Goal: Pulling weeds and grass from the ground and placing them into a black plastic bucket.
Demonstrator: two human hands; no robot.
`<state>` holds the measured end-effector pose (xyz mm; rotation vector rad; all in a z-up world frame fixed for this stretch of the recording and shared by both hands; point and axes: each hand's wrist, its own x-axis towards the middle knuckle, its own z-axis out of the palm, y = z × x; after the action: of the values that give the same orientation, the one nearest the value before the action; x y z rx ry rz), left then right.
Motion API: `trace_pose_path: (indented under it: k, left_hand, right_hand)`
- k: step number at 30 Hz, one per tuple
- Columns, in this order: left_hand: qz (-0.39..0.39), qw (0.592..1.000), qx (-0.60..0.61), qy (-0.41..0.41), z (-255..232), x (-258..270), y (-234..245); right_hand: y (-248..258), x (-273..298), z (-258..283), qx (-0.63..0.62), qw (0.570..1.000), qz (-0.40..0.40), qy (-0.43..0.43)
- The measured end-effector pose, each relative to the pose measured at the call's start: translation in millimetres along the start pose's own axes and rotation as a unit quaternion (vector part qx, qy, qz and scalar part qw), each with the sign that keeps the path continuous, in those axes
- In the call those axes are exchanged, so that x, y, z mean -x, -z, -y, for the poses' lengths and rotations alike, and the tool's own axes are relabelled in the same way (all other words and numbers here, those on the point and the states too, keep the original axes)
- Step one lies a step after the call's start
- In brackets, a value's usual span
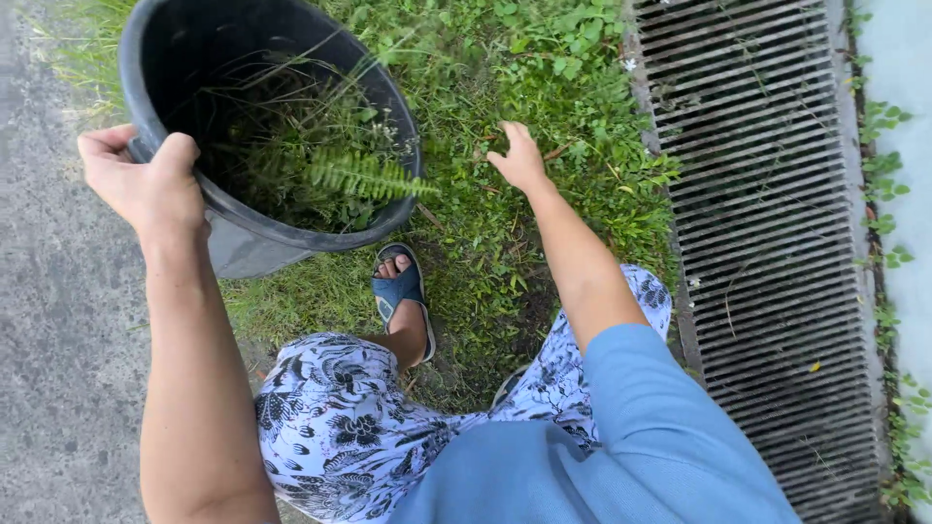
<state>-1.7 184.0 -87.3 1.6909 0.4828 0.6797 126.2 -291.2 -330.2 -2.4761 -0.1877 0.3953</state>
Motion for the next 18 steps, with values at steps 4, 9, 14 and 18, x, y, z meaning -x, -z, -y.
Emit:
trace_pose_path:
  k: [4,9,14,18]
  left_hand:
    - [0.020,0.999,0.048,0.011,-15,5,-10]
    - [0.019,0.999,0.030,0.014,-19,12,-12]
    - [0.007,0.999,-0.035,0.032,-30,22,-16]
    - [0.014,0.999,-0.016,0.031,-26,24,-8]
  right_hand:
    - [-44,-31,8,0.051,0.990,-0.041,0.124]
    - [-65,-50,2,0.073,0.996,0.037,-0.044]
    - [-75,-75,-34,-0.195,0.966,0.013,-0.170]
    - [-70,-76,-35,-0.320,0.924,-0.001,-0.210]
